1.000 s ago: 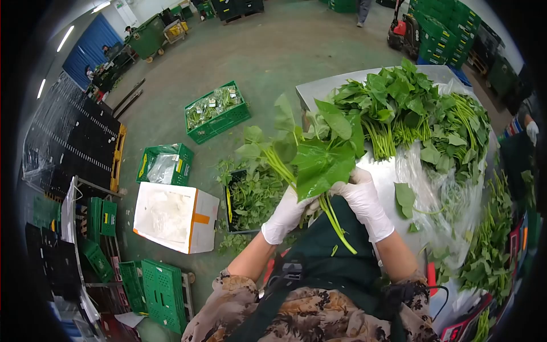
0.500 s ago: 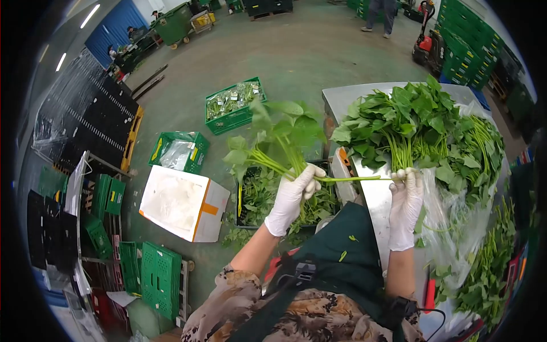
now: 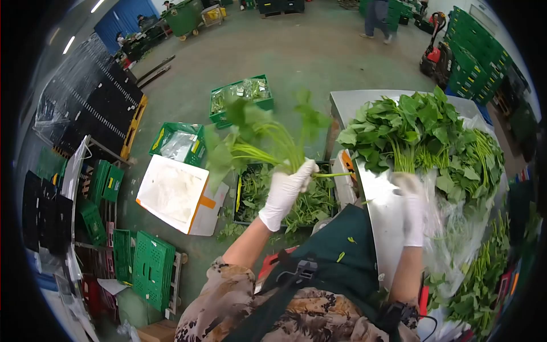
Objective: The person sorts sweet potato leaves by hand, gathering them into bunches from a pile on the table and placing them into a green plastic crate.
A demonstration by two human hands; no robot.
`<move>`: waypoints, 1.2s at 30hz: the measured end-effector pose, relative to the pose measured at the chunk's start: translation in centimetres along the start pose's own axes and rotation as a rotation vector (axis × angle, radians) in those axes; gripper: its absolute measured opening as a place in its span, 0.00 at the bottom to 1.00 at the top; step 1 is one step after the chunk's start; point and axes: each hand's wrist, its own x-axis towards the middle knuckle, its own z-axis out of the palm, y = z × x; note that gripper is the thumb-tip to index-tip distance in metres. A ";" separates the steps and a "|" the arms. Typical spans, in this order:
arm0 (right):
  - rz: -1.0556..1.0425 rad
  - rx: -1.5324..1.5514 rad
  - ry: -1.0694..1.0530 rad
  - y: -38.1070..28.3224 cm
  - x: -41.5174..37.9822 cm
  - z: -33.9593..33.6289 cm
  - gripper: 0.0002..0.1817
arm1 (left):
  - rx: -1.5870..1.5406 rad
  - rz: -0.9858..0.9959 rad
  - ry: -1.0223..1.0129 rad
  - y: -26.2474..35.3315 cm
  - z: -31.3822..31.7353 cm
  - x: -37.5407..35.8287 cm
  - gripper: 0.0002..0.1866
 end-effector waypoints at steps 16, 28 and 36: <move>0.115 0.349 -0.308 -4.2 -3.2 6.2 0.08 | -0.028 -0.103 -0.344 -1.9 5.7 -2.6 0.07; 0.155 0.355 -0.339 -3.2 -3.3 6.1 0.07 | -0.036 -0.214 -0.393 -3.0 5.2 -2.0 0.10; 0.043 0.702 -0.132 -2.2 -3.8 5.5 0.05 | -0.276 -0.190 -0.317 -3.2 4.4 -1.1 0.15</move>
